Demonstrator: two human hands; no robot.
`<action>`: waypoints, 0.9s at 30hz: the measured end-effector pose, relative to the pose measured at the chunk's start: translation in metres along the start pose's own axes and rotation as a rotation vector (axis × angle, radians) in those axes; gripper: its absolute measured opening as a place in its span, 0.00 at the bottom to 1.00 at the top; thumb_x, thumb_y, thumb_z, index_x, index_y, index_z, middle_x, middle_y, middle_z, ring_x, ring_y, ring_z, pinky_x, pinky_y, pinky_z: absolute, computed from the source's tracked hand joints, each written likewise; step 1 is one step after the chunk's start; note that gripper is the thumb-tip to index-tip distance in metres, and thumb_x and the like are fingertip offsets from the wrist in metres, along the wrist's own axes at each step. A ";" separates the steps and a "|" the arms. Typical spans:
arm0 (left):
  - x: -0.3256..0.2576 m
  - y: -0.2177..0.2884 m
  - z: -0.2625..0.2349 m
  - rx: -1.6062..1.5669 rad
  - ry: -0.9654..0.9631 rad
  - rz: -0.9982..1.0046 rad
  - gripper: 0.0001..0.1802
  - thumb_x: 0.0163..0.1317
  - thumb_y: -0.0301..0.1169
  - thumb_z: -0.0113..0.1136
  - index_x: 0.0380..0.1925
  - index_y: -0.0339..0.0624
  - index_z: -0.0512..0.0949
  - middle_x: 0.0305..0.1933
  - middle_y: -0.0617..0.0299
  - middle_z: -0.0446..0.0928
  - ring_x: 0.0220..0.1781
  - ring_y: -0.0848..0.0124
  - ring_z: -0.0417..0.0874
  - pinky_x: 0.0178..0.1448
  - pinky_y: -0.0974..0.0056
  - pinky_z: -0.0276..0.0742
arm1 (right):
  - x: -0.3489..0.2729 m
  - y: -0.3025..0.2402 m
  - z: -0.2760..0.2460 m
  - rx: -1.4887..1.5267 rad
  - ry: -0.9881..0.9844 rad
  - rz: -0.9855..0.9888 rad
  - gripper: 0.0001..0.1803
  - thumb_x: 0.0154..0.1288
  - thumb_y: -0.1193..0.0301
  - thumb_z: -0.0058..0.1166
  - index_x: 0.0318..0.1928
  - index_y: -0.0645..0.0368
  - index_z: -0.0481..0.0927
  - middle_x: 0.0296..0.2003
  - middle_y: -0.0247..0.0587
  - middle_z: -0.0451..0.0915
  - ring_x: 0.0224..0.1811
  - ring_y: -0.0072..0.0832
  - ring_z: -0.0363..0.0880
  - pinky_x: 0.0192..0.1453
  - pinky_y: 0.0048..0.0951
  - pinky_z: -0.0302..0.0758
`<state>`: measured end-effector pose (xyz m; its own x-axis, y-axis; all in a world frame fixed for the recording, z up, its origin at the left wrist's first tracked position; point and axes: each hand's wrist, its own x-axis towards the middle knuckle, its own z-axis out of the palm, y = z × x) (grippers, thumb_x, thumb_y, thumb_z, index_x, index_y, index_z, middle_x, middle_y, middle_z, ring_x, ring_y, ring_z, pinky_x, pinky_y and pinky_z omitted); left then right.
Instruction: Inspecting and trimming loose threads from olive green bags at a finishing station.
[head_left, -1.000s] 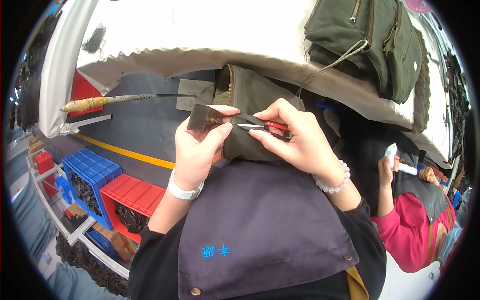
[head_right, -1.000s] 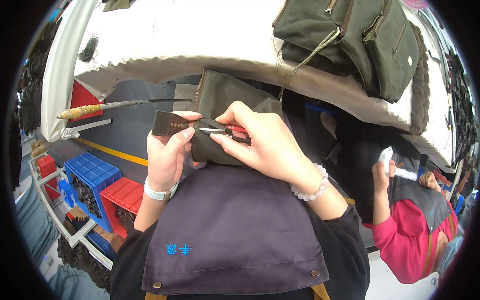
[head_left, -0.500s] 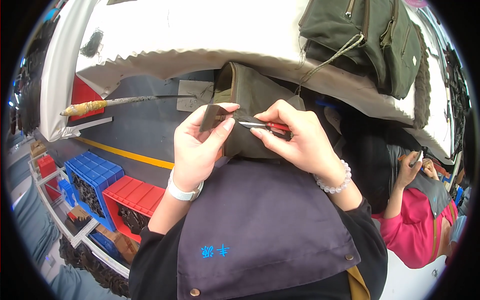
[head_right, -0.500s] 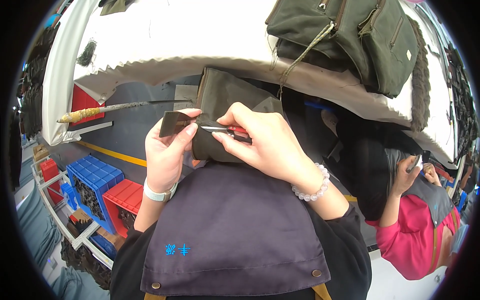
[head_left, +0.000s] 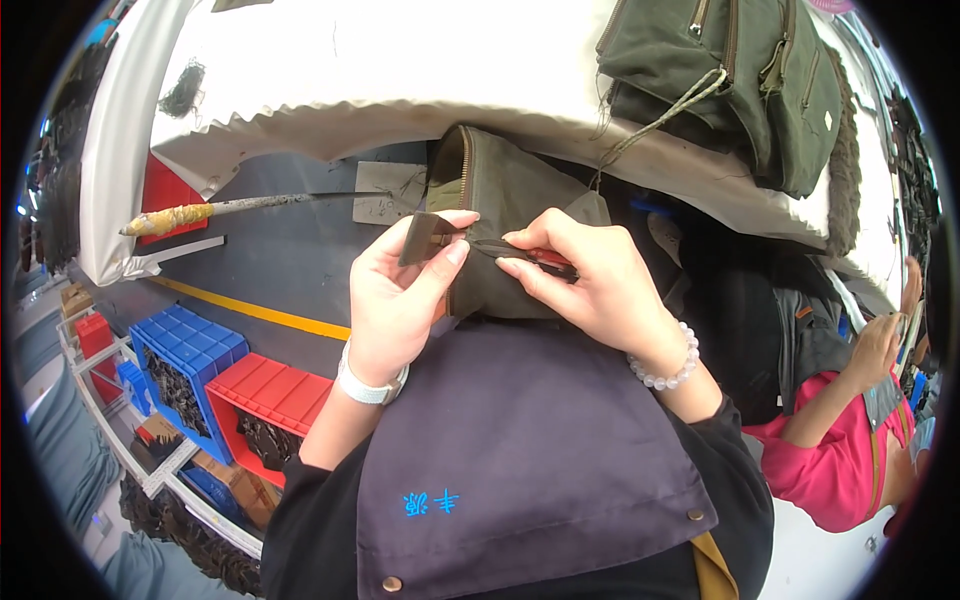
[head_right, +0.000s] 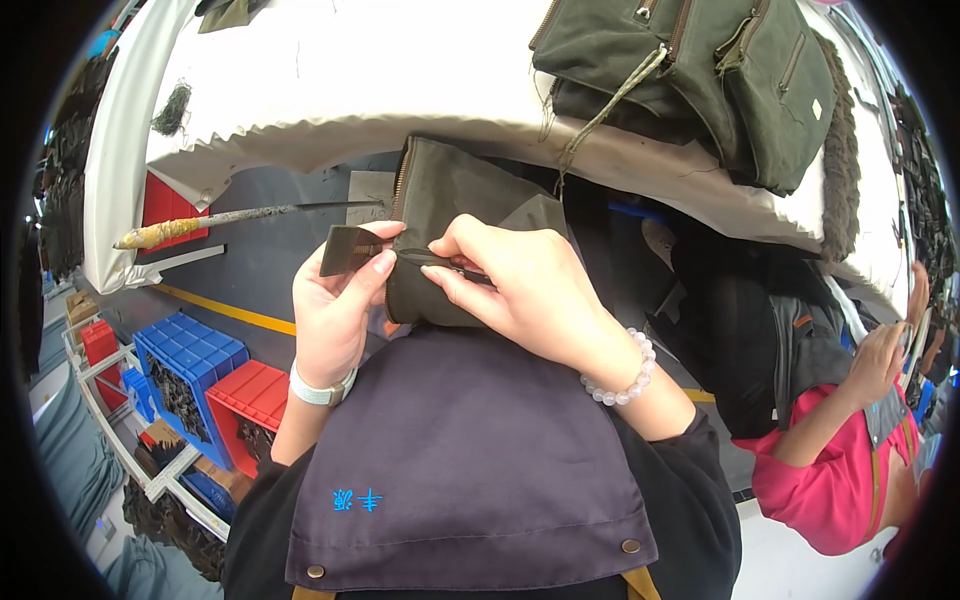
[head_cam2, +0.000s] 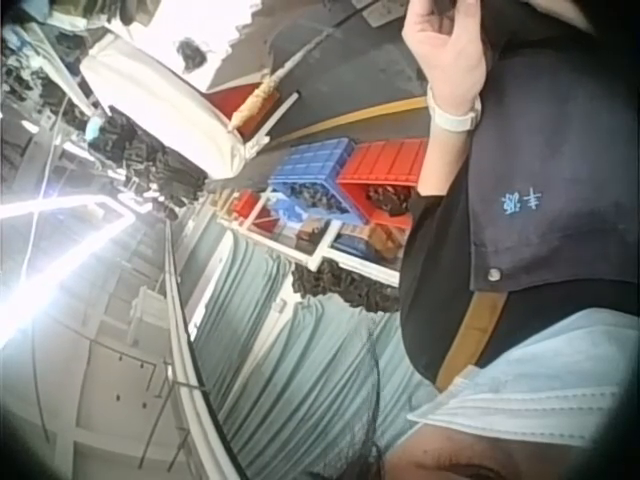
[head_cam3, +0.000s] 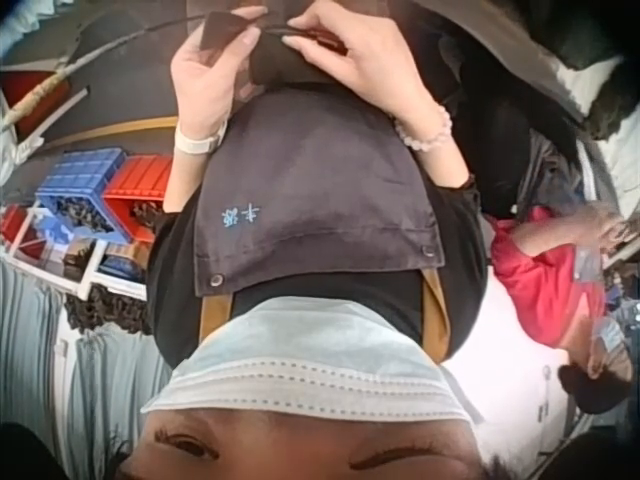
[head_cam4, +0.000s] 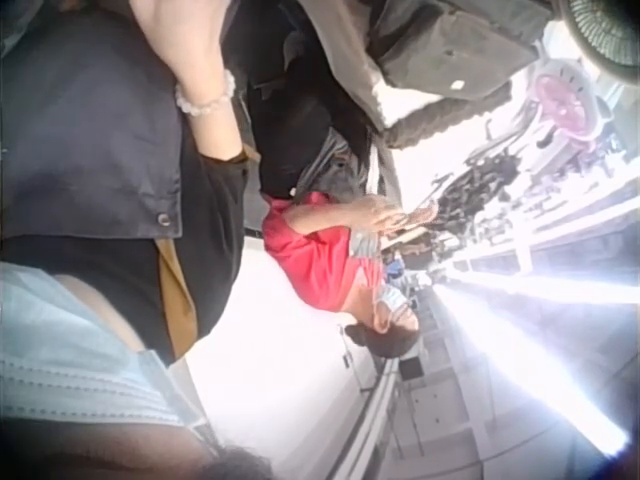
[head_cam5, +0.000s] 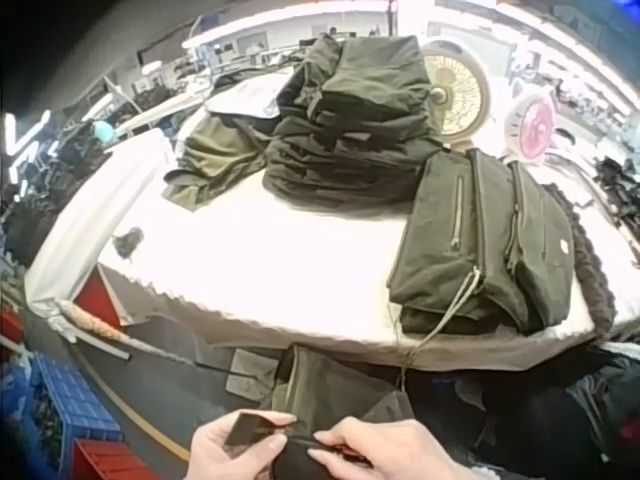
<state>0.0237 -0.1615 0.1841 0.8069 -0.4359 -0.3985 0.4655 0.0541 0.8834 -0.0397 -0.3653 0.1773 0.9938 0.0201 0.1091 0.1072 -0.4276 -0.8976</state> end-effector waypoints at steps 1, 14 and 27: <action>0.000 0.000 0.000 -0.001 0.000 0.000 0.13 0.70 0.18 0.60 0.53 0.32 0.81 0.51 0.61 0.83 0.48 0.81 0.79 0.56 0.73 0.75 | 0.000 -0.001 0.000 -0.010 0.004 -0.006 0.11 0.64 0.69 0.66 0.38 0.61 0.77 0.30 0.43 0.85 0.32 0.36 0.87 0.33 0.31 0.81; -0.002 0.004 0.005 -0.138 0.004 -0.014 0.13 0.72 0.20 0.57 0.54 0.32 0.80 0.42 0.63 0.82 0.34 0.84 0.76 0.36 0.77 0.70 | -0.003 0.010 0.004 0.188 -0.011 0.125 0.13 0.65 0.67 0.66 0.42 0.60 0.78 0.29 0.42 0.84 0.27 0.32 0.84 0.31 0.28 0.76; -0.001 -0.001 -0.001 -0.054 -0.001 -0.004 0.13 0.70 0.19 0.58 0.53 0.32 0.81 0.35 0.70 0.79 0.28 0.88 0.69 0.29 0.78 0.61 | -0.001 0.006 0.001 0.088 -0.060 0.062 0.12 0.64 0.68 0.67 0.41 0.60 0.79 0.28 0.41 0.83 0.27 0.32 0.83 0.32 0.29 0.76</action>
<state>0.0232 -0.1603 0.1835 0.8045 -0.4375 -0.4017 0.4878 0.1008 0.8671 -0.0401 -0.3672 0.1709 0.9983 0.0508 0.0288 0.0448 -0.3492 -0.9360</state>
